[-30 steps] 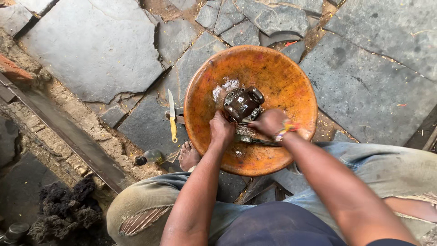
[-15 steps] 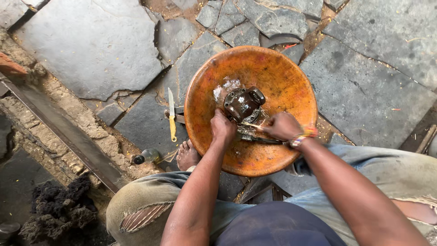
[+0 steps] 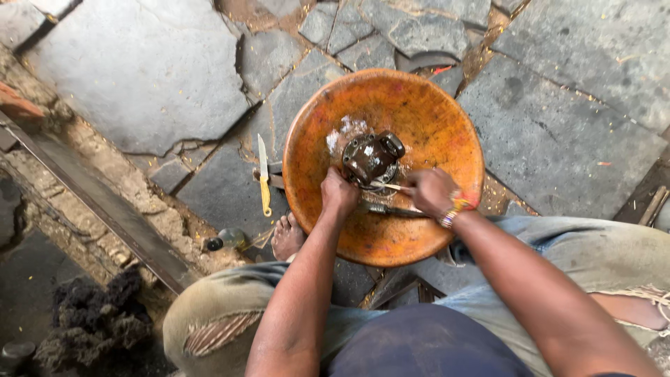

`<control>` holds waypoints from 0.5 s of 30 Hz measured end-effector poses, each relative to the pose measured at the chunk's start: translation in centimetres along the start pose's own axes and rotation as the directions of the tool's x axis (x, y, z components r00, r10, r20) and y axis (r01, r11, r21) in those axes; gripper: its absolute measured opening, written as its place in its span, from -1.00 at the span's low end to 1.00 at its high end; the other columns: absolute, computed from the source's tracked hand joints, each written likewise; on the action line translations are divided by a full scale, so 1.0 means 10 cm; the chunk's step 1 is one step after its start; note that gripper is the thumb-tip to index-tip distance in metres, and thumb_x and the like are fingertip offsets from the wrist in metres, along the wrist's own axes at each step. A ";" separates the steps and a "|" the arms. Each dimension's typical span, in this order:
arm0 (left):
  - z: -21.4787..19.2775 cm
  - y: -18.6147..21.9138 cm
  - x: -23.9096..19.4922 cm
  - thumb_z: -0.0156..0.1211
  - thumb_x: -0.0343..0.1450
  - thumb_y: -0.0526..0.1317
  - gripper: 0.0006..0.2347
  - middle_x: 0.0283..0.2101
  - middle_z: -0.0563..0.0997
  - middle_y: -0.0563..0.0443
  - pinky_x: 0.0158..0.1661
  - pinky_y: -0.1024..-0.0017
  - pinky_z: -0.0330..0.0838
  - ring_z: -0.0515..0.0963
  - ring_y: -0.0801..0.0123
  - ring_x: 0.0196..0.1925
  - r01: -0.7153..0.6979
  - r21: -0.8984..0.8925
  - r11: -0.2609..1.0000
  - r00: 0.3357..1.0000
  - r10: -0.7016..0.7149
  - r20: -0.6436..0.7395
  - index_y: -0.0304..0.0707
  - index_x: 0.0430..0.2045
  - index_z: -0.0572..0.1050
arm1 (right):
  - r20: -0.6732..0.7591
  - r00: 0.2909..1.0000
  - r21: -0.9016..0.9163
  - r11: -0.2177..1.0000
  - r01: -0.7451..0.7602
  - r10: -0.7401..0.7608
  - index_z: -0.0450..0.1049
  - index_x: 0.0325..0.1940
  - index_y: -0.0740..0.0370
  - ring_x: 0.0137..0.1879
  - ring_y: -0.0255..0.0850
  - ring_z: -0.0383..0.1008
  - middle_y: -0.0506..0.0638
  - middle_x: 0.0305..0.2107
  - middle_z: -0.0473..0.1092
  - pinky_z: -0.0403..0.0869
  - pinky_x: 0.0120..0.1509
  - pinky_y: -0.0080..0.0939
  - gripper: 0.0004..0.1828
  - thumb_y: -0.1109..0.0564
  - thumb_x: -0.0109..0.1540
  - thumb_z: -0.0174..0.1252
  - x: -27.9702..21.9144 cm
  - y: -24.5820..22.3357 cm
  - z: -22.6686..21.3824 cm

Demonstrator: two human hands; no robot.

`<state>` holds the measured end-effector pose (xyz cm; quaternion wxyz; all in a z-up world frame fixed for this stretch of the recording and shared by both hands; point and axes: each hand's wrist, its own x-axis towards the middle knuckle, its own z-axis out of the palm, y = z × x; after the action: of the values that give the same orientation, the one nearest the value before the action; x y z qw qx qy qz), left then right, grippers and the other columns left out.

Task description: The person sits on a stone floor and cleans a dark metal mechanical part inside an orange plastic basin. They wipe the part with a cloth, pour a liquid from a plastic bottle onto it, and then scrub it thoroughly with a toothbrush.

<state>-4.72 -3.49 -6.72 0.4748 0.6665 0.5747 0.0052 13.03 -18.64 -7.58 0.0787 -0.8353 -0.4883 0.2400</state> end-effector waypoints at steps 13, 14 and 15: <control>0.16 -0.23 0.24 0.34 0.26 -0.35 -0.74 -0.26 0.61 -0.19 -0.24 0.19 0.62 0.65 0.19 -0.23 0.079 -0.114 0.990 0.997 -0.077 0.017 -0.29 -0.27 0.39 | 0.040 0.999 -0.065 0.997 -0.027 0.030 0.66 -0.36 0.16 -0.27 0.01 0.58 0.15 -0.44 0.57 0.51 -0.04 0.06 -0.69 -0.13 0.19 0.29 -0.02 -0.06 -0.17; 0.17 -0.27 0.21 0.28 0.27 -0.38 -0.77 -0.26 0.61 -0.19 -0.28 0.19 0.62 0.66 0.19 -0.25 0.070 -0.170 0.983 0.997 -0.068 0.021 -0.29 -0.27 0.38 | 0.037 0.999 -0.074 0.997 -0.018 0.020 0.67 -0.36 0.15 -0.26 0.02 0.57 0.17 -0.45 0.57 0.50 -0.01 0.07 -0.71 -0.10 0.20 0.29 -0.06 -0.04 -0.13; 0.19 -0.30 0.19 0.21 0.28 -0.41 -0.79 -0.26 0.61 -0.20 -0.32 0.19 0.62 0.66 0.19 -0.27 0.063 -0.225 0.972 0.998 -0.059 0.025 -0.29 -0.27 0.38 | 0.050 0.998 0.017 0.999 -0.035 0.034 0.66 -0.33 0.15 -0.28 0.03 0.58 0.17 -0.44 0.57 0.52 -0.04 0.06 -0.74 -0.07 0.21 0.27 -0.08 -0.09 -0.03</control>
<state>-5.30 -3.51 -10.71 0.5526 0.5904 0.5861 0.0500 12.12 -18.88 -6.76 0.0698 -0.8366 -0.4736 0.2663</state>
